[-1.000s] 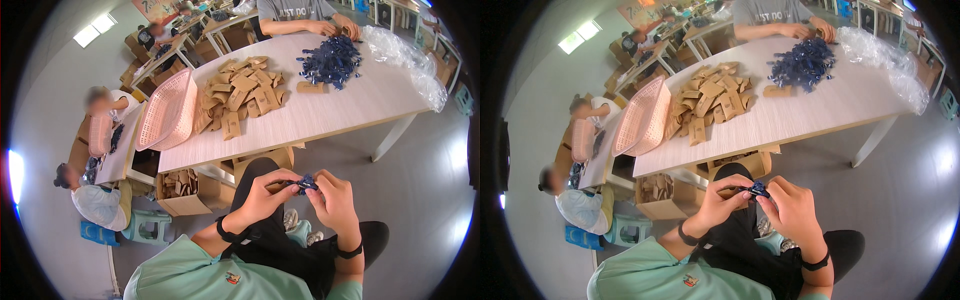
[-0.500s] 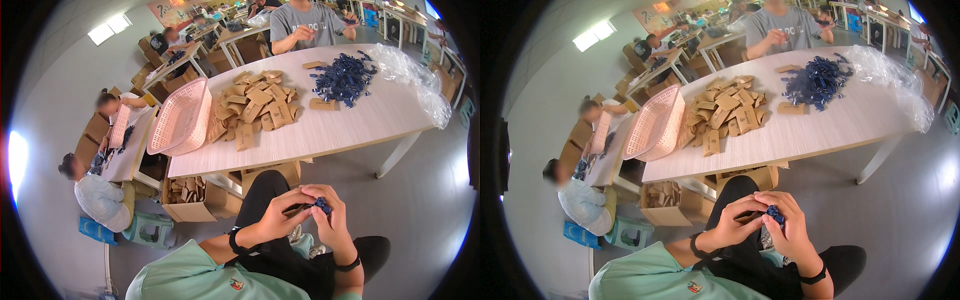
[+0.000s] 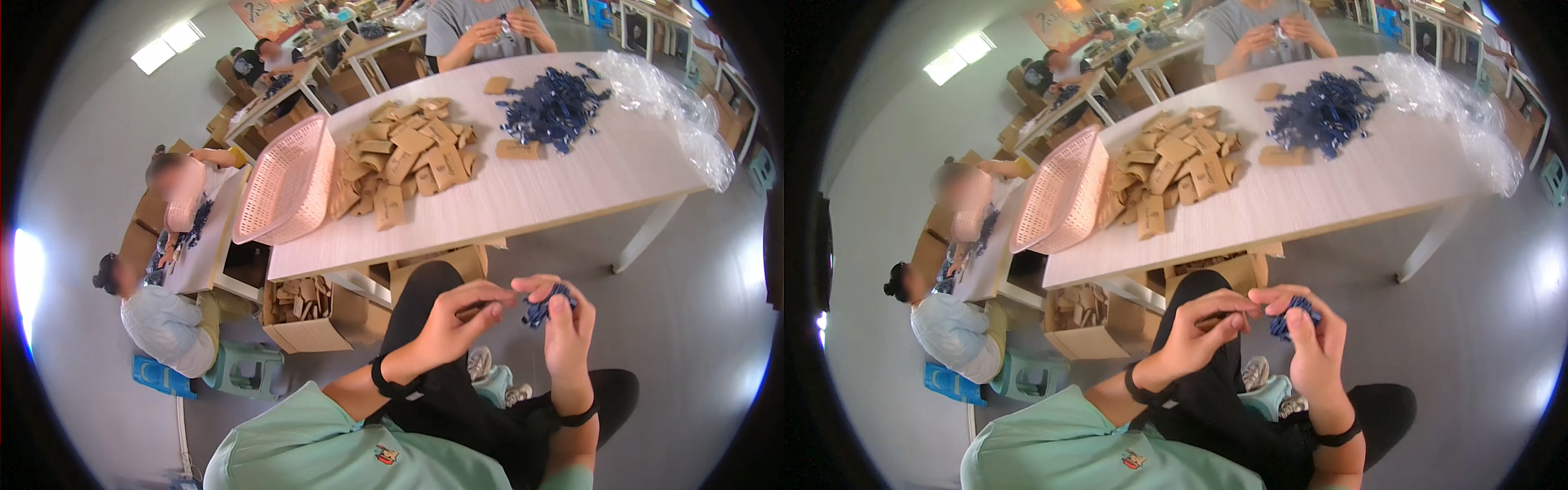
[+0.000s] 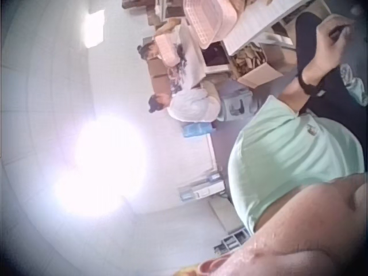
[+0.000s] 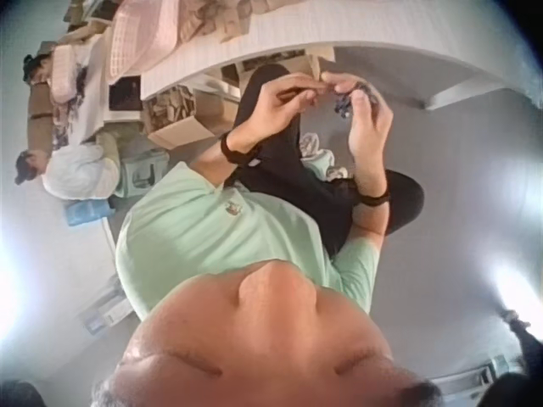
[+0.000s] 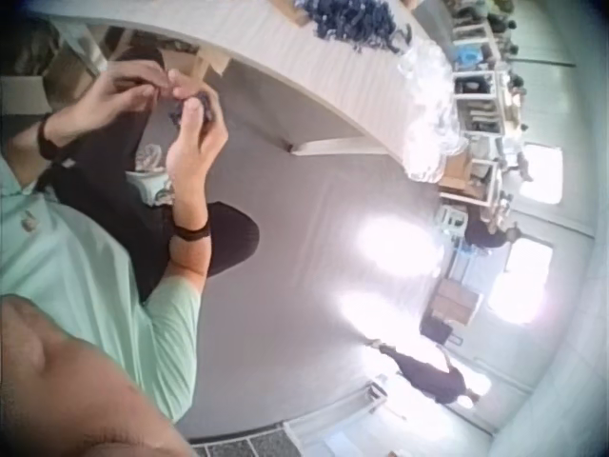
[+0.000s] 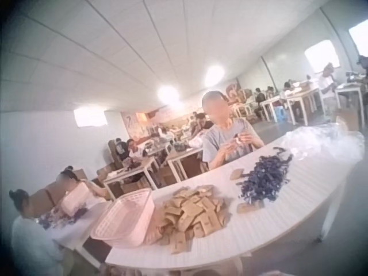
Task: Placing blue cable-like items into small brown paper envelopes and sealing them at a workshop table.
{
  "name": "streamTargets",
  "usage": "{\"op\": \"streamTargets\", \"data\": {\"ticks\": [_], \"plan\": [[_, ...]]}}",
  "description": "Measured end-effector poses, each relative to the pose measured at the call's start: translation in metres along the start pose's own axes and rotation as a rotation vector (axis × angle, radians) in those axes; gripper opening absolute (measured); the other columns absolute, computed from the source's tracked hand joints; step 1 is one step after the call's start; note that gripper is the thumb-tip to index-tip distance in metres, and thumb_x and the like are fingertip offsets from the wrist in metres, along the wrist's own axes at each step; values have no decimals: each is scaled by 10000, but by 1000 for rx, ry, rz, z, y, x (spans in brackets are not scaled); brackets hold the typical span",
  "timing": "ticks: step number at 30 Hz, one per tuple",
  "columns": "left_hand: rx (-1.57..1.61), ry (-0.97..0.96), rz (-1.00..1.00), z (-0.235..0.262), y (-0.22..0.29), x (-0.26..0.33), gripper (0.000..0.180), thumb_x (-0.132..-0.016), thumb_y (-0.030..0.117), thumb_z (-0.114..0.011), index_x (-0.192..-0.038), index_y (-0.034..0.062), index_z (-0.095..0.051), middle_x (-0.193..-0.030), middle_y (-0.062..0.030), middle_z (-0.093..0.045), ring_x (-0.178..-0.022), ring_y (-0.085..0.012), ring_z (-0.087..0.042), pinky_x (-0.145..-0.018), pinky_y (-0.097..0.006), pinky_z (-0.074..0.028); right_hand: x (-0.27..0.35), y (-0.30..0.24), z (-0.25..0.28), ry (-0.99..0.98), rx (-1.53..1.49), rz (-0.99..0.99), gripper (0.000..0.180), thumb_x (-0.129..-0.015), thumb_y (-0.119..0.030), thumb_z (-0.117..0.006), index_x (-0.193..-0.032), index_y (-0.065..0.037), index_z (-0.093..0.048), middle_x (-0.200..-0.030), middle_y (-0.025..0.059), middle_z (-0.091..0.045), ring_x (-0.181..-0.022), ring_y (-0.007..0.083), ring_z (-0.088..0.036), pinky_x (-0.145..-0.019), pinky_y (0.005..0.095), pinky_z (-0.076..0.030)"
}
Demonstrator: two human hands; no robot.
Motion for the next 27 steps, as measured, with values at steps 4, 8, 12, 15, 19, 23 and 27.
{"op": "streamTargets", "data": {"ticks": [4, 8, 12, 15, 19, 23, 27], "plan": [[-60, -148, 19, -10, -21, -4, 113, -939, 36, -585, -958, -39, -668, -997, -102, -620, -873, -147, -613, -763, -274, -505, -5, -7, 12, 56, -203, 10, 314, -1010, -243, -478, -939, 44, -582, -1058, 236, -664, -996, 275, -633, -919, 376, -466], [-79, -243, 20, -37, -45, -4, 102, -898, 0, -624, -996, -24, -640, -953, -73, -600, -877, -132, -603, -771, -270, -498, -5, 4, 20, 80, -439, -49, 310, -1023, -257, -454, -968, 26, -568, -1066, 240, -655, -984, 291, -624, -911, 409, -481], [-177, -253, 41, -56, -54, 0, 276, -855, -6, -652, -1123, -2, -590, -924, -75, -569, -830, -138, -580, -726, -276, -493, -4, 12, 17, 40, -625, -116, 305, -1031, -268, -442, -986, 8, -563, -1075, 230, -647, -978, 297, -626, -902, 407, -488], [-168, -242, 43, -61, -58, 3, 324, -832, 7, -671, -1144, -1, -582, -903, -73, -561, -771, -141, -579, -647, -276, -498, -2, 13, 10, 37, -630, -166, 311, -1058, -271, -341, -984, -20, -510, -1044, 187, -615, -968, 280, -584, -886, 410, -468], [26, -306, 80, -65, -57, 8, 268, -885, 30, -661, -1140, -15, -589, -969, -55, -580, -820, -113, -584, -689, -281, -516, -1, 13, 11, 84, -611, -211, 306, -1056, -272, -351, -973, -26, -513, -1023, 180, -617, -960, 278, -586, -884, 417, -468], [172, -410, 218, -63, -57, 12, 243, -923, 37, -635, -1151, -38, -601, -1060, -80, -607, -917, -128, -620, -817, -283, -506, -4, 17, 19, 65, -669, -157, 315, -1034, -279, -435, -1003, 7, -566, -1052, 216, -649, -959, 293, -617, -888, 413, -483], [212, -400, 208, -57, -51, 11, 212, -942, 73, -616, -1109, -58, -609, -1023, -85, -595, -891, -146, -628, -790, -284, -508, -6, 13, 21, 59, -633, -122, 315, -1032, -269, -438, -1010, 17, -569, -1041, 224, -645, -953, 290, -617, -880, 412, -483]]}}
Point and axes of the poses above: each hand's wrist, its own x-axis away from the middle knuckle, its own z-axis out of the back of the hand, y = z × x, the point moved 6 cm from there along -x, towards the middle knuckle
